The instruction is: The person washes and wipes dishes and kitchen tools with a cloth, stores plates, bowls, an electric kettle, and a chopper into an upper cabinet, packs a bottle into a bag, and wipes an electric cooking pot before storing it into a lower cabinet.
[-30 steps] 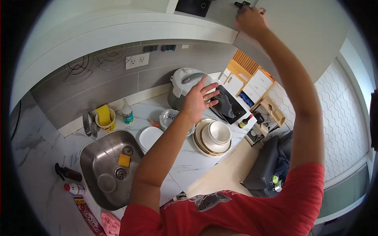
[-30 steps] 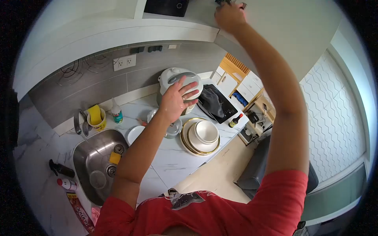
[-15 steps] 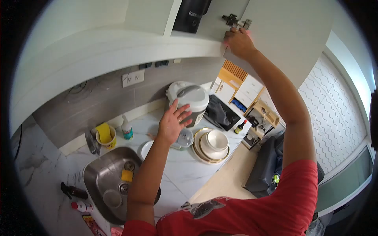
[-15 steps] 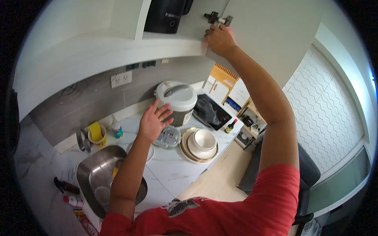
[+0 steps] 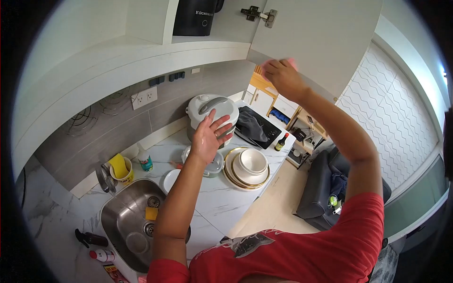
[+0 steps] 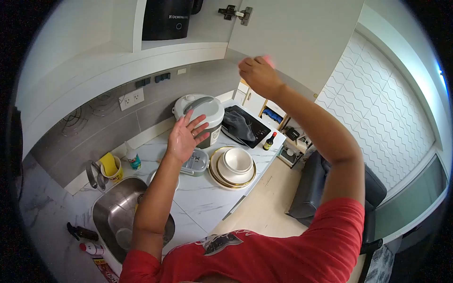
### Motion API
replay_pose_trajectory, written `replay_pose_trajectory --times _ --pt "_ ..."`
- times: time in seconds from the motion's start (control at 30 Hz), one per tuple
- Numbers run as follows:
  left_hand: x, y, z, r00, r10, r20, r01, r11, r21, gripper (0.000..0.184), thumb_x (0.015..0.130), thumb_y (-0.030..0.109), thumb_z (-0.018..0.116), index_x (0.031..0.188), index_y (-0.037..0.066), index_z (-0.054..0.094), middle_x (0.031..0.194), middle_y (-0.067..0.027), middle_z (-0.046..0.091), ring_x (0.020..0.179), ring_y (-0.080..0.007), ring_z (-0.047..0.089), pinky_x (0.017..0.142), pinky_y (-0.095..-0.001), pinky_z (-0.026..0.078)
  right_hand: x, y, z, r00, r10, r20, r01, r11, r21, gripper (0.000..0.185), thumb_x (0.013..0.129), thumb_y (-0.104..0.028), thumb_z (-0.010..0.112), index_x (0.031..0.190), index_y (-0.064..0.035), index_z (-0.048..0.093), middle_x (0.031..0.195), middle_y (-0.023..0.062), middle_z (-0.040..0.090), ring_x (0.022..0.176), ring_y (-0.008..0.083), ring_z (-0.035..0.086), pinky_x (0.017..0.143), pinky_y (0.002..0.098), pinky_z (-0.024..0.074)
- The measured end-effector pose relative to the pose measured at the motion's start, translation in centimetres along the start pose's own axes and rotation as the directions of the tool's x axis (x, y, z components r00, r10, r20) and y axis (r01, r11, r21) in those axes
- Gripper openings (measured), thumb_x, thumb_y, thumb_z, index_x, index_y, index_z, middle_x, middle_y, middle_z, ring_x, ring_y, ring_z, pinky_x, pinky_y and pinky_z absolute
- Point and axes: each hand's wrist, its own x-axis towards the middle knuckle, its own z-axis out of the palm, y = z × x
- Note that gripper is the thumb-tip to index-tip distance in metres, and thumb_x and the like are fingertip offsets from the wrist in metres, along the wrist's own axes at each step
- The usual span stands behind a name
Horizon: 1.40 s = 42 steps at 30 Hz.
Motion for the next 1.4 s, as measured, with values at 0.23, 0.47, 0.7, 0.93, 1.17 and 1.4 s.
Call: replay_pose_trajectory --times 0.23,0.47,0.7,0.93,1.17,1.4 --pt "0.6 -0.9 1.2 1.0 -0.009 -0.018 0.01 1.0 0.025 0.06 0.091 0.047 0.039 0.142 0.018 0.025 0.133 -0.0128 0.043 0.116 -0.0268 0.046 0.096 -0.0435 0.037 6.2 -1.2 3.3 0.988 0.104 0.11 -0.097 0.993 -0.065 0.009 0.074 -0.015 0.054 0.078 -0.0108 0.061 0.09 0.0019 0.058 0.097 0.0176 0.052 0.083 0.0318 0.0409" --pt "0.5 -2.1 0.5 0.998 -0.02 -0.059 0.019 1.0 -0.023 0.054 0.091 0.044 0.04 0.138 0.018 0.032 0.131 -0.0124 0.045 0.117 -0.0268 0.045 0.096 -0.0445 0.037 -8.0 -1.6 -6.0 0.972 0.233 0.044 -0.234 0.971 0.038 0.02 0.073 -0.015 0.056 0.089 -0.0069 0.063 0.104 0.0048 0.057 0.108 0.0212 0.049 0.089 0.0354 0.038" --pt "5.6 -4.4 6.6 0.989 -0.063 0.134 0.052 0.995 0.088 0.065 0.087 0.047 0.047 0.14 0.015 0.026 0.134 -0.0162 0.041 0.119 -0.0291 0.043 0.097 -0.0451 0.036 -11.7 -1.7 -9.0 0.941 0.338 0.017 -0.338 0.94 0.047 0.02 0.071 -0.01 0.054 0.09 -0.0069 0.061 0.102 0.0046 0.056 0.104 0.0218 0.049 0.087 0.036 0.0385" --pt "4.6 -6.0 4.9 0.998 -0.042 0.046 0.025 0.949 0.314 0.058 0.092 0.039 0.041 0.139 0.008 0.029 0.129 -0.0177 0.047 0.112 -0.0289 0.05 0.095 -0.0434 0.04 -18.1 -8.3 -5.7 0.852 0.515 0.095 -0.516 0.794 0.321 0.024 0.066 -0.001 0.057 0.088 -0.0086 0.062 0.097 0.0036 0.057 0.094 0.0242 0.052 0.08 0.0359 0.0403" --pt "-6.0 -17.9 -6.7 0.786 -0.312 -0.533 0.547 0.753 0.367 0.066 0.087 0.04 0.052 0.14 0.006 0.031 0.126 -0.0113 0.051 0.105 -0.0219 0.053 0.088 -0.0384 0.044 -31.8 -17.2 12.8 0.166 0.535 0.828 -0.703 -0.525 0.48 0.022 0.087 -0.018 0.057 0.101 -0.0017 0.062 0.091 0.0112 0.065 0.086 0.0214 0.06 0.074 0.0303 0.0455" --pt "-6.1 -26.3 -8.6 0.65 -0.009 -0.76 0.536 0.714 0.45 0.057 0.087 0.031 0.058 0.133 0.001 0.04 0.118 -0.0111 0.055 0.096 -0.02 0.056 0.078 -0.0332 0.048 -30.2 -24.0 20.8 0.277 0.467 0.84 -0.749 -0.443 0.493 0.038 0.087 -0.038 0.056 0.089 -0.0013 0.066 0.074 0.0143 0.062 0.075 0.025 0.061 0.072 0.0344 0.0452"
